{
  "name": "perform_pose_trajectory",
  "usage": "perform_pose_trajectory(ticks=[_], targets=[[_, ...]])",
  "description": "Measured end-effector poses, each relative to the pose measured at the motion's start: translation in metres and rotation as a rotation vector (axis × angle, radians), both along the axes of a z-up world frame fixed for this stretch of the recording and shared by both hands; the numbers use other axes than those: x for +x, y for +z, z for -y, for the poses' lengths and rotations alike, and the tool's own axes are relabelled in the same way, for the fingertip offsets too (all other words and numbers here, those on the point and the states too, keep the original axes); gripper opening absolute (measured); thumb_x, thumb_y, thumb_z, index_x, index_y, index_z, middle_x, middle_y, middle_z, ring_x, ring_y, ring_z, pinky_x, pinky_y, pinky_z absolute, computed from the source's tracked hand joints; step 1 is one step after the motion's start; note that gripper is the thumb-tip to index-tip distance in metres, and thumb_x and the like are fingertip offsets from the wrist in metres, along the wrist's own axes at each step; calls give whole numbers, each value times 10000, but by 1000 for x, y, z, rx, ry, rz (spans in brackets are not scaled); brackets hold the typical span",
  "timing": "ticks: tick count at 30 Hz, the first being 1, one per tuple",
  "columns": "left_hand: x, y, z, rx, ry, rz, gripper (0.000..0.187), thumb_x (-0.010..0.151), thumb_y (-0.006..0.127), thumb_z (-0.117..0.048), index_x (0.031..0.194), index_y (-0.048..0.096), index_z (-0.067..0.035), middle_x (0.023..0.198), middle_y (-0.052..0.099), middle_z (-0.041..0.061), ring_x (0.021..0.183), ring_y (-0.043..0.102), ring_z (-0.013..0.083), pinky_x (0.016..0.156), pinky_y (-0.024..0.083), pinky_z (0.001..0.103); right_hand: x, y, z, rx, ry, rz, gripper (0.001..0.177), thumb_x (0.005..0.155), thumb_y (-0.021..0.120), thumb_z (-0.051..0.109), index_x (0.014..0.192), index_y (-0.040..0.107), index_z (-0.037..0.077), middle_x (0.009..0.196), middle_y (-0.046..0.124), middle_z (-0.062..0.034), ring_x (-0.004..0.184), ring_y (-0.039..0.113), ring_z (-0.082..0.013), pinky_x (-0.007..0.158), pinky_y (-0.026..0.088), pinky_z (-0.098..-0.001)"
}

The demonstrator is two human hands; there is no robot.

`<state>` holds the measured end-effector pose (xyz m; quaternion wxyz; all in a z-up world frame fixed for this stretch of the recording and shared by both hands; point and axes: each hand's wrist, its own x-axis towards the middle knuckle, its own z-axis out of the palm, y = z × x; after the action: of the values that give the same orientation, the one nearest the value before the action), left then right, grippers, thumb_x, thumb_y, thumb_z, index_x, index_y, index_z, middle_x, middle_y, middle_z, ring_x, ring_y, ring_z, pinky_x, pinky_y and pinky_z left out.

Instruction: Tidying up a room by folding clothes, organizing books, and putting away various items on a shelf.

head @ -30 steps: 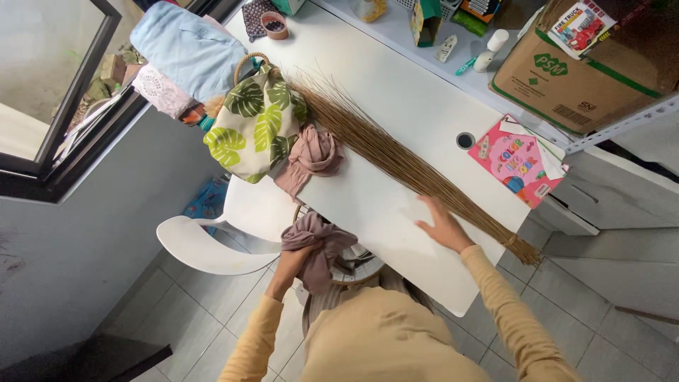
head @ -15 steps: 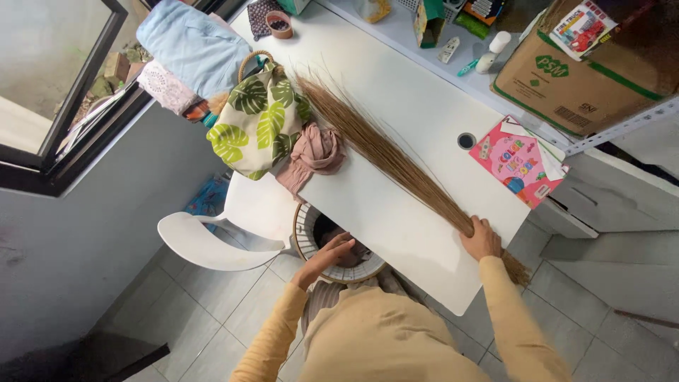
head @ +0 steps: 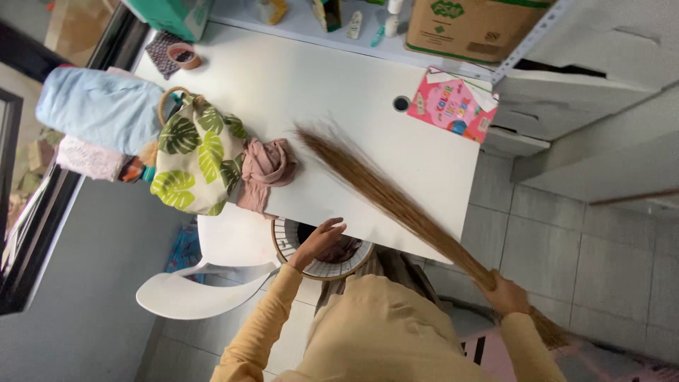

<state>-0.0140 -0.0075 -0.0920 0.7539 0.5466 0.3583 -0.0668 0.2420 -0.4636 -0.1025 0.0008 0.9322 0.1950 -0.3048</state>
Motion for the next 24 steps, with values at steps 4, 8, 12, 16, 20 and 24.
perform_pose_trajectory(ticks=[4, 8, 12, 16, 20, 24], targets=[[16, 23, 1, 37, -167, 45, 665, 954, 646, -420, 1481, 498, -41, 1373, 620, 148, 1256, 579, 214, 1045, 472, 327, -34, 0, 134, -125, -291, 132, 770, 909, 531, 709, 1435, 623, 156, 965, 827, -173, 808, 778, -312, 740, 634, -455], [19, 19, 13, 140, -282, 131, 605, 985, 625, -392, 1463, 514, -36, 1356, 632, 133, 1266, 565, 178, 1055, 447, 296, -87, -27, 254, -323, -594, 259, 745, 998, 519, 701, 1349, 705, 71, 1012, 811, -214, 824, 766, -374, 696, 661, -506], [-3, -13, 30, 107, -345, 116, 571, 989, 618, -371, 1443, 551, -32, 1258, 667, 127, 1160, 591, 176, 1012, 473, 291, -182, -11, 253, -11, -695, 350, 727, 1032, 560, 675, 1271, 723, 8, 973, 797, -274, 816, 792, -400, 739, 630, -476], [-29, -26, 48, -39, -383, 169, 520, 1003, 633, -330, 1412, 582, -13, 1167, 670, 49, 1057, 607, 129, 933, 490, 277, -238, -17, 221, -69, -586, 190, 831, 868, 596, 686, 1514, 551, 165, 1042, 779, -243, 896, 759, -413, 783, 611, -502], [-40, -49, 44, -18, -413, 66, 512, 985, 656, -343, 1385, 617, -26, 1084, 641, 11, 938, 564, 132, 806, 457, 289, -250, -41, 221, -236, -404, 193, 769, 857, 559, 654, 1488, 612, 220, 1023, 817, -159, 826, 815, -320, 743, 647, -459], [-56, 2, 39, 58, -378, 208, 533, 1003, 646, -387, 1375, 631, -6, 1065, 654, 38, 961, 580, 126, 857, 477, 278, -242, -12, 217, -88, -658, 260, 740, 915, 613, 653, 1368, 675, 72, 903, 792, -215, 709, 781, -313, 616, 614, -439]])
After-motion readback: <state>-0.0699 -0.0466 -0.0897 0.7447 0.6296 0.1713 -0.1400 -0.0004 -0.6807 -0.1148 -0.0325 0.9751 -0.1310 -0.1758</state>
